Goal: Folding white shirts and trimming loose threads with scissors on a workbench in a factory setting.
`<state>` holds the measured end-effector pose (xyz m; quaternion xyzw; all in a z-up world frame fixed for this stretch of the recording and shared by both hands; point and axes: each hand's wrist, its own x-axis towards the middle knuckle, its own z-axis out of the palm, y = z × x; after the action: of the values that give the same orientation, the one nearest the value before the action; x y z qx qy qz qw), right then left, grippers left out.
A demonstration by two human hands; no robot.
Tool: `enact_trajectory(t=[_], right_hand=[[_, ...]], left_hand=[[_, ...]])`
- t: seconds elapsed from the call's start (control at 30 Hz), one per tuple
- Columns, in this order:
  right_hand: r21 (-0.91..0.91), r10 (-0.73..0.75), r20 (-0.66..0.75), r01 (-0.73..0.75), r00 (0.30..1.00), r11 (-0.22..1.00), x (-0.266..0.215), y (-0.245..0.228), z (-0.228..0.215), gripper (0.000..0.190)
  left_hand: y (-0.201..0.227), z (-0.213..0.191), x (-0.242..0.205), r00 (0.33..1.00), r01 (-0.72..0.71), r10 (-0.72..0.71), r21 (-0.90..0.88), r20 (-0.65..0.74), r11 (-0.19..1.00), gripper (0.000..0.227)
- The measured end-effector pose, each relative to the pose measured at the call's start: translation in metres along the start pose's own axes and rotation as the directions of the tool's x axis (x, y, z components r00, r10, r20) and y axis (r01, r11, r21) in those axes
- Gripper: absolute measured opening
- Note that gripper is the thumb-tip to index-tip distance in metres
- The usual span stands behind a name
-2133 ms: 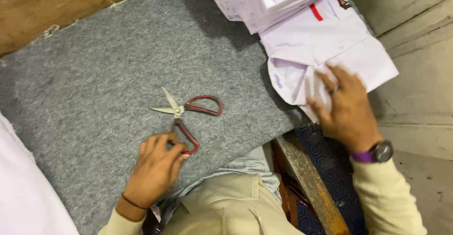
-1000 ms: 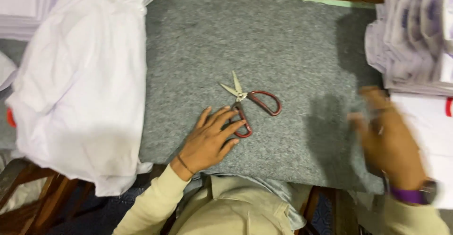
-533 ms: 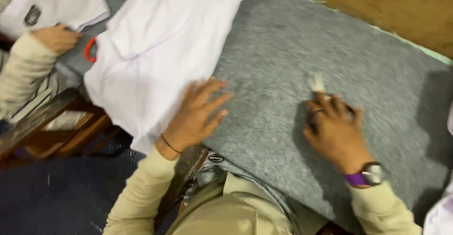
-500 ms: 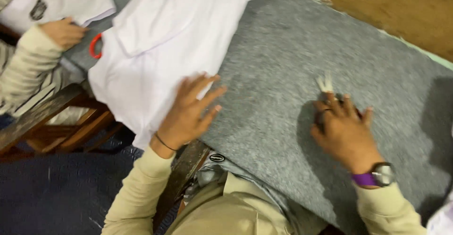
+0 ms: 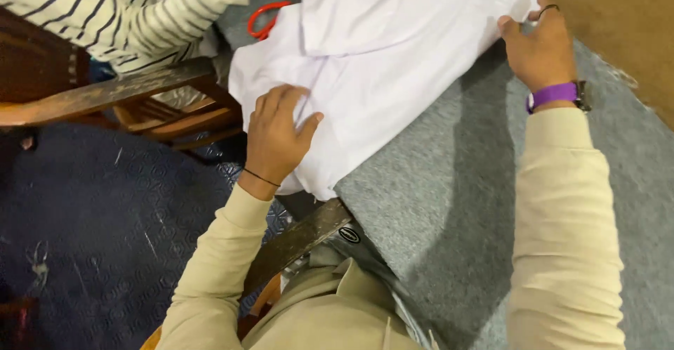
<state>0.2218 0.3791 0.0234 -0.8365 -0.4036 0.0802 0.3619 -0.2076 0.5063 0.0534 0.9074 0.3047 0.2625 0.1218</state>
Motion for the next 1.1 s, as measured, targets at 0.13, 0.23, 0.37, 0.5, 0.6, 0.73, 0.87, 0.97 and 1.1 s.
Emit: enact_trajectory(t=[0.13,0.23,0.37,0.5,0.6,0.73,0.87,0.97,1.1], right_hand=[[0.020,0.004,-0.119,-0.001,0.993,1.000,0.021,-0.005,0.024,0.059],[0.017,0.057,-0.164,-0.055,0.985,0.998,0.033,0.004,0.032,0.057],[-0.019,0.211,-0.136,-0.215,0.968,0.976,0.029,-0.001,0.026,0.079],[0.038,0.286,-0.120,-0.283,0.951,0.958,0.024,-0.002,0.023,0.072],[0.109,0.302,-0.174,-0.287,0.937,0.952,0.032,0.019,0.030,0.070],[0.244,0.305,-0.263,-0.243,0.915,0.939,0.038,0.033,0.032,0.051],[0.294,0.281,-0.386,-0.171,0.879,0.940,0.034,0.022,0.025,0.027],[0.653,0.407,-0.248,-0.159,0.879,0.740,0.020,-0.014,0.012,0.020],[0.882,0.521,-0.110,-0.159,0.846,0.444,-0.005,-0.053,-0.032,0.031]], left_hand=[[0.005,-0.003,-0.003,0.989,-0.107,0.103,-0.033,-0.102,0.994,0.010],[0.015,-0.010,-0.005,0.999,0.035,-0.039,-0.172,-0.020,0.985,0.010],[0.030,-0.021,-0.008,0.963,0.266,-0.219,-0.406,0.160,0.874,0.014],[0.036,-0.027,-0.009,0.978,0.206,-0.166,-0.455,0.127,0.866,0.014],[0.034,-0.033,-0.007,0.975,0.195,-0.127,-0.428,0.180,0.883,0.020],[0.034,-0.036,-0.003,0.969,0.146,-0.048,-0.403,0.244,0.903,0.018],[0.032,-0.037,-0.005,0.976,0.165,-0.079,-0.450,0.205,0.877,0.014],[0.011,-0.026,-0.008,0.983,0.185,-0.169,-0.403,0.075,0.896,0.033],[0.013,-0.060,-0.013,0.953,0.239,-0.304,-0.611,-0.001,0.754,0.017]])
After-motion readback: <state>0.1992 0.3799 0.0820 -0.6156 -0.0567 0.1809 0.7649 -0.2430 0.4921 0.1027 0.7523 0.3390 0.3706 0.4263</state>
